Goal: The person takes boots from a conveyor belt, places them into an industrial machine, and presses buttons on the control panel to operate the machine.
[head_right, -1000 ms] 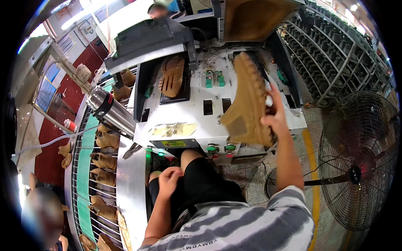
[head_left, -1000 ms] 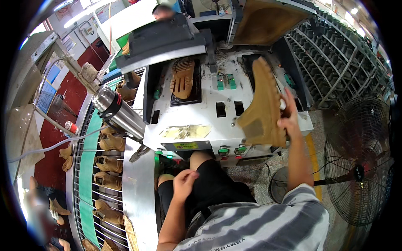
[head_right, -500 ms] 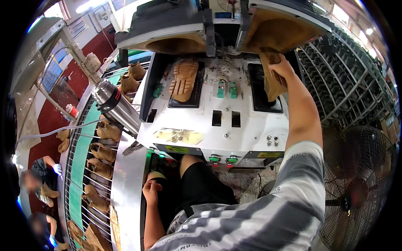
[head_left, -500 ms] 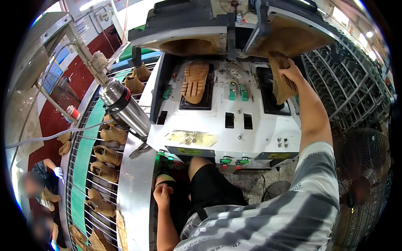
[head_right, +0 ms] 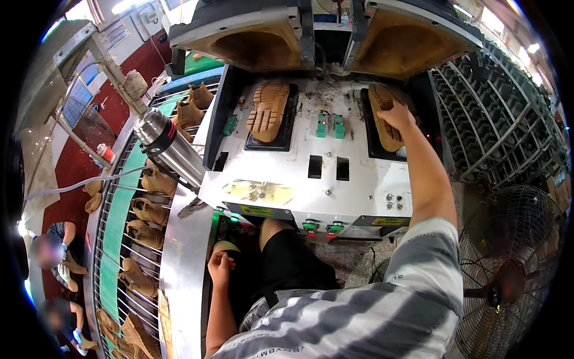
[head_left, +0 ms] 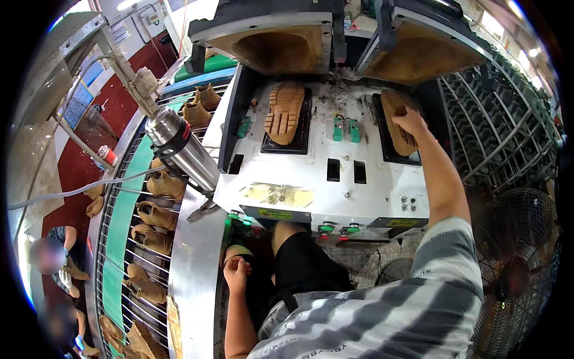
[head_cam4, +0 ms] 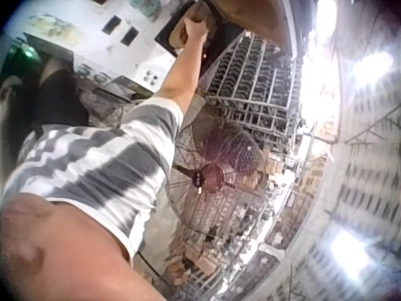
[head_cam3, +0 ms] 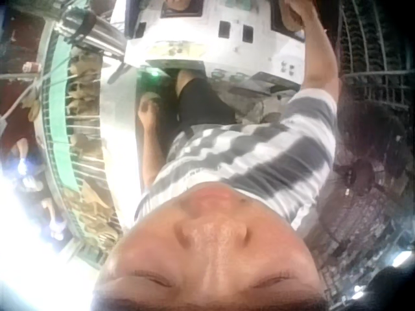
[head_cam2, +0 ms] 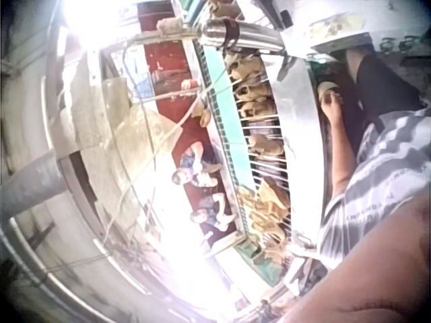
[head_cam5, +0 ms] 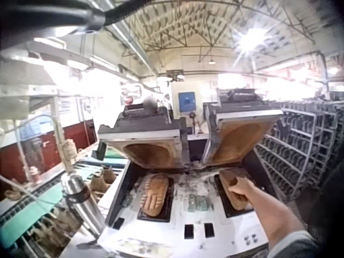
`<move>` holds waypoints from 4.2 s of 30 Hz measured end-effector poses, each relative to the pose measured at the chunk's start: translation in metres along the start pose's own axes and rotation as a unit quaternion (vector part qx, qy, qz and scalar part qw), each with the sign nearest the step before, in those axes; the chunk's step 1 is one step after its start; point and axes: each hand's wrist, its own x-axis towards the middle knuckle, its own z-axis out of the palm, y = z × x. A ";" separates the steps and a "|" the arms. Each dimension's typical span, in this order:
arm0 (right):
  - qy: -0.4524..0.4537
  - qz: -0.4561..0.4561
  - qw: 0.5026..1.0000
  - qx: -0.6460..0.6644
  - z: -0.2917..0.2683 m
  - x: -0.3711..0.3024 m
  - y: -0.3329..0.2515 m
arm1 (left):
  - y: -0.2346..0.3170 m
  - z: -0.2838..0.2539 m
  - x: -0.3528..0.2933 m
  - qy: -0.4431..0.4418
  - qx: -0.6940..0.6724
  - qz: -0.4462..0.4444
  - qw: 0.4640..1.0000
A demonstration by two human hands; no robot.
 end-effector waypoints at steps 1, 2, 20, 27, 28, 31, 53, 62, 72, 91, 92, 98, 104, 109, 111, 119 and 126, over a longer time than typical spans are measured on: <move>0.050 0.003 0.998 -0.028 0.003 -0.011 0.001 | -0.002 0.002 -0.003 0.001 0.006 0.008 1.000; 0.023 0.021 0.999 -0.012 0.002 -0.017 0.001 | -0.003 0.002 -0.002 -0.006 0.017 0.006 1.000; -0.018 0.049 0.998 -0.023 -0.027 -0.084 -0.021 | -0.022 -0.001 0.007 -0.021 0.212 0.062 0.975; -0.009 0.022 0.998 -0.052 -0.021 -0.085 -0.023 | -0.029 -0.006 0.010 -0.026 0.202 0.068 0.977; -0.016 0.028 0.998 -0.053 -0.021 -0.085 -0.024 | -0.028 -0.008 0.009 -0.028 0.211 0.078 0.974; -0.017 0.035 0.998 -0.057 -0.021 -0.084 -0.023 | -0.020 -0.005 0.002 -0.025 0.223 0.071 0.972; -0.005 0.269 0.531 0.804 0.060 -0.325 0.219 | 0.006 0.284 -0.032 -0.436 0.343 0.306 0.774; -0.580 -0.059 0.612 0.534 0.135 -0.403 0.035 | 0.048 0.152 -0.013 -0.188 0.445 0.433 0.761; -0.194 -0.305 0.671 0.648 0.089 -0.256 -0.236 | -0.015 -0.111 0.001 0.192 0.300 0.057 0.933; -0.050 -0.070 0.989 0.119 0.114 0.003 -0.373 | -0.045 -0.186 -0.047 0.302 0.056 0.035 0.951; -0.012 -0.078 0.985 0.154 0.119 0.030 -0.355 | -0.046 -0.184 -0.048 0.290 0.047 0.029 0.955; 0.025 -0.150 0.953 0.262 0.013 -0.035 -0.362 | -0.047 -0.185 -0.046 0.326 0.060 0.055 0.942; -0.162 -0.122 0.755 0.624 -0.026 -0.185 -0.336 | 0.006 -0.144 -0.016 0.195 -0.295 0.038 0.935; -0.284 -0.091 0.545 0.784 0.012 -0.387 -0.332 | 0.076 -0.047 -0.024 -0.221 -0.469 0.120 0.847; -0.316 -0.221 0.529 0.756 0.034 -0.454 -0.325 | 0.079 -0.058 -0.043 -0.206 -0.527 0.107 0.818; -0.613 -0.361 0.547 0.441 0.048 -0.466 -0.269 | 0.044 -0.235 -0.179 0.208 -0.527 0.142 0.811; -0.636 -0.175 0.587 0.469 0.113 -0.498 -0.242 | 0.033 -0.409 -0.131 0.429 -0.301 0.227 0.821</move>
